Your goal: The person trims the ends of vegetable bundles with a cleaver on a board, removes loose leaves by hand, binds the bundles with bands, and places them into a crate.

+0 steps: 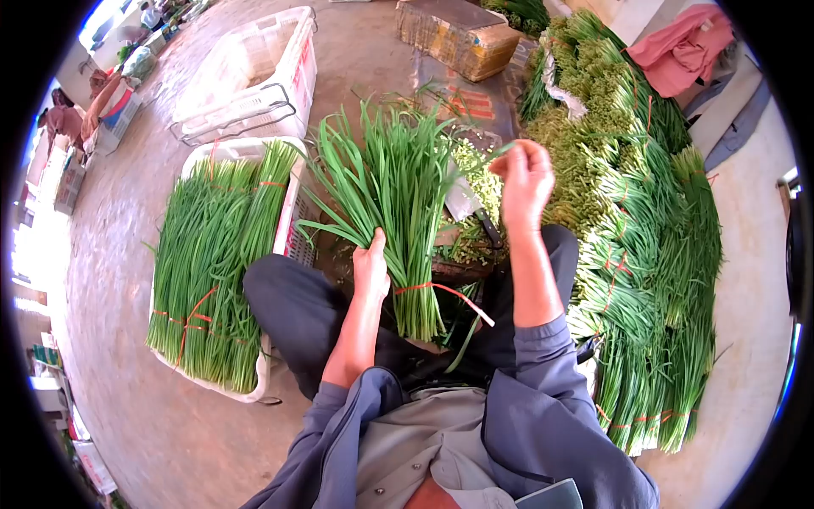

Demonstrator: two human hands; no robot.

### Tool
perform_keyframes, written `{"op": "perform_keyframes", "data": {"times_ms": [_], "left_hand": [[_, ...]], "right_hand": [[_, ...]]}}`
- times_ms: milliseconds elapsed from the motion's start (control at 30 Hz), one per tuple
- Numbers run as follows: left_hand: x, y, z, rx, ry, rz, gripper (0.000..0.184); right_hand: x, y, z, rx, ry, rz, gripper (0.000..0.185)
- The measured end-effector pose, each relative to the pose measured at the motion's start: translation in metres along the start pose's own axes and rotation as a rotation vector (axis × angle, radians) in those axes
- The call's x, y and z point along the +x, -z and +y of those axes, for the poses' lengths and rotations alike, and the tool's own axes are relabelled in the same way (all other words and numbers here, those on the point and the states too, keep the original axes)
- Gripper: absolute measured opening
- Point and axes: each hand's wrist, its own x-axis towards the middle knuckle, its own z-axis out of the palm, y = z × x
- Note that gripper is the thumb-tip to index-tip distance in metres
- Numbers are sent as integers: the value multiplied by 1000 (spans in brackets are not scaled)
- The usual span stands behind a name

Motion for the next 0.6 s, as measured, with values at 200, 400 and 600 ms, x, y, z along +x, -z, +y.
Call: {"op": "perform_keyframes", "data": {"times_ms": [200, 400, 600], "left_hand": [[4, -1, 5, -12, 42, 145, 34], [10, 6, 13, -143, 49, 110, 36], [12, 10, 21, -256, 179, 22, 36]], "right_hand": [[-10, 56, 10, -119, -27, -142, 8], [-57, 92, 35, -749, -45, -1068, 14], [-102, 18, 47, -511, -317, -730, 40]]}}
